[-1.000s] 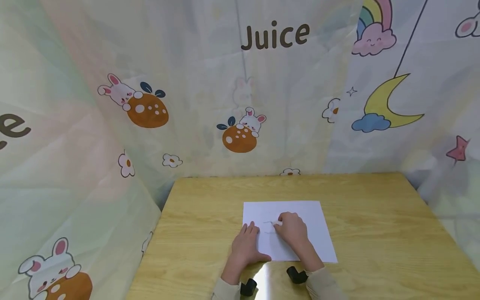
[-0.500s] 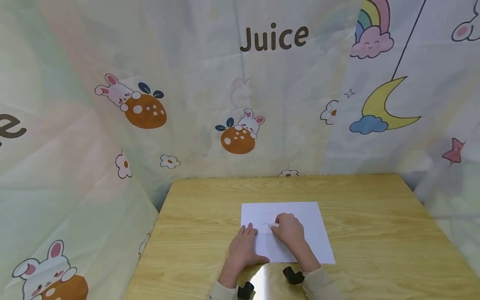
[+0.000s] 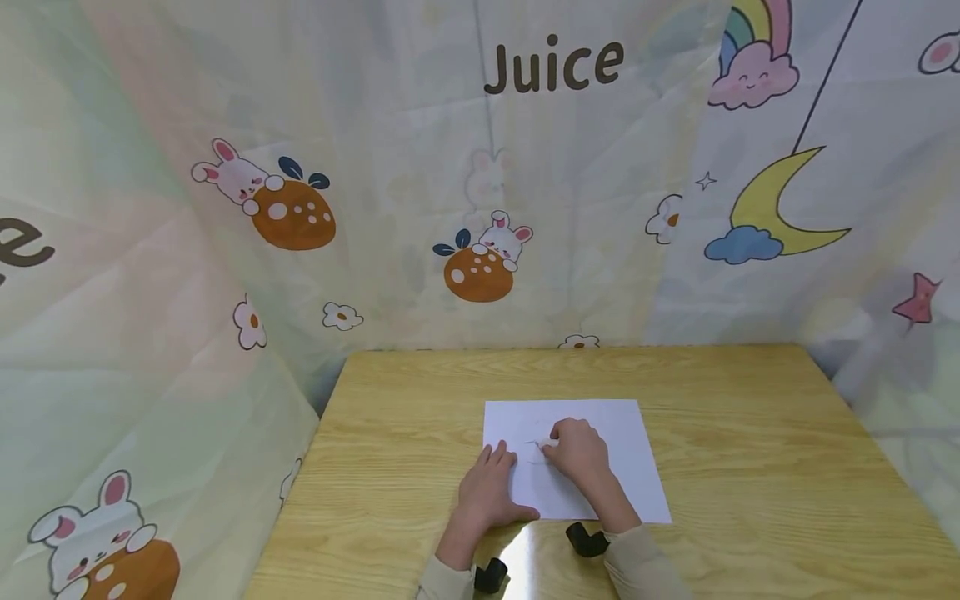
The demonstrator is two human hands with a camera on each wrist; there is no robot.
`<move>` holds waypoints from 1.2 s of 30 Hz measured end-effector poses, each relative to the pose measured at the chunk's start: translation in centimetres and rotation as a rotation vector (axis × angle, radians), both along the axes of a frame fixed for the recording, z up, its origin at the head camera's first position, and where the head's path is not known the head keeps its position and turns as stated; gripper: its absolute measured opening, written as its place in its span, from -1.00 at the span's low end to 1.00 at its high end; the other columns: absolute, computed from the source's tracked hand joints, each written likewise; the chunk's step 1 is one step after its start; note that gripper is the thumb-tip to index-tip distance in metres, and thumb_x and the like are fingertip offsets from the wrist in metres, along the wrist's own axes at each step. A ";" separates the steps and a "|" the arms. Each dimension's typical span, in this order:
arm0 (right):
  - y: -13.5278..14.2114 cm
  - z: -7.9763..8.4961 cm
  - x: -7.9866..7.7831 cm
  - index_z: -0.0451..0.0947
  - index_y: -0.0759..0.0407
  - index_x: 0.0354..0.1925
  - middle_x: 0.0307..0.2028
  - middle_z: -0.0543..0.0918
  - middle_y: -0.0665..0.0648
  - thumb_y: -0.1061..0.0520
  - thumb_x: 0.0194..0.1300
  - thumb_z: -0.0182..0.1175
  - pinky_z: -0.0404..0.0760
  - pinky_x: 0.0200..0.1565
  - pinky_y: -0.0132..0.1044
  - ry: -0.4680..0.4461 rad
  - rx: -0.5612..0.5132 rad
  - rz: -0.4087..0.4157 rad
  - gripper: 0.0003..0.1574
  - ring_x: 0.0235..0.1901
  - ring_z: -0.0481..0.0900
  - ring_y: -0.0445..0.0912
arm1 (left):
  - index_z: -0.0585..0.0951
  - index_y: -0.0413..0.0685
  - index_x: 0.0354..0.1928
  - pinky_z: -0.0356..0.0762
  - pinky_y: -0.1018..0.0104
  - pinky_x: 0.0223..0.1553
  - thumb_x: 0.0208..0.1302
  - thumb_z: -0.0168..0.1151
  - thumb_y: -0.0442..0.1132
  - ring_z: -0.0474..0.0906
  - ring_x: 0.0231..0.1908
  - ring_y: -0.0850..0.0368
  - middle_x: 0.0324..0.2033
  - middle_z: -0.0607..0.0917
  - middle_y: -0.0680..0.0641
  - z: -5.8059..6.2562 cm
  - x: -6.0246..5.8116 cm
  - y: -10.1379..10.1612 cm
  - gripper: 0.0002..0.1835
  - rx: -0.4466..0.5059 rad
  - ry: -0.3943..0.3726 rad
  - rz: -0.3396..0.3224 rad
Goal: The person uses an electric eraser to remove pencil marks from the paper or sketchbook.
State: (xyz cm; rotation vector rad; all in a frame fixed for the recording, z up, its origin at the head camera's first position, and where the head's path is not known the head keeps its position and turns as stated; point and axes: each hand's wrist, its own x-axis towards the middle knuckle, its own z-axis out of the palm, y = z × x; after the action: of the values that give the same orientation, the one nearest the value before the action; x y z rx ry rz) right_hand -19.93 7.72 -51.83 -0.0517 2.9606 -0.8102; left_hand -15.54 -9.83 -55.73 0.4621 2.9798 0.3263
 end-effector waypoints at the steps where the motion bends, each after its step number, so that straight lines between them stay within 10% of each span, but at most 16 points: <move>1: 0.0 0.0 0.0 0.71 0.22 -0.34 -0.38 0.71 0.15 0.06 0.05 0.45 0.60 -0.53 -0.13 -0.004 0.001 -0.003 -0.74 -0.52 0.58 -0.07 | 0.46 -0.12 0.24 0.29 0.04 0.28 -0.28 0.49 0.40 0.19 0.35 -0.22 0.36 0.34 -0.22 -0.1 0.0 0.0 0.07 -0.006 -0.004 -0.001; 36: -1.2 -0.6 0.1 0.71 0.24 -0.31 -0.37 0.71 0.16 0.05 0.07 0.44 0.61 -0.53 -0.13 0.001 -0.004 -0.003 -0.71 -0.53 0.58 -0.07 | 0.45 -0.13 0.27 0.30 0.03 0.27 -0.27 0.48 0.40 0.19 0.35 -0.21 0.36 0.34 -0.21 -0.2 0.1 -0.4 0.08 0.011 0.003 0.012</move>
State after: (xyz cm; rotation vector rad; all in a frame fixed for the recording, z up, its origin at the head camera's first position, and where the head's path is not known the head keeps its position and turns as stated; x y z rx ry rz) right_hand -19.86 6.55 -52.40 -0.0486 2.9609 -0.8162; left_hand -15.42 -10.18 -55.92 0.4470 2.9866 0.3438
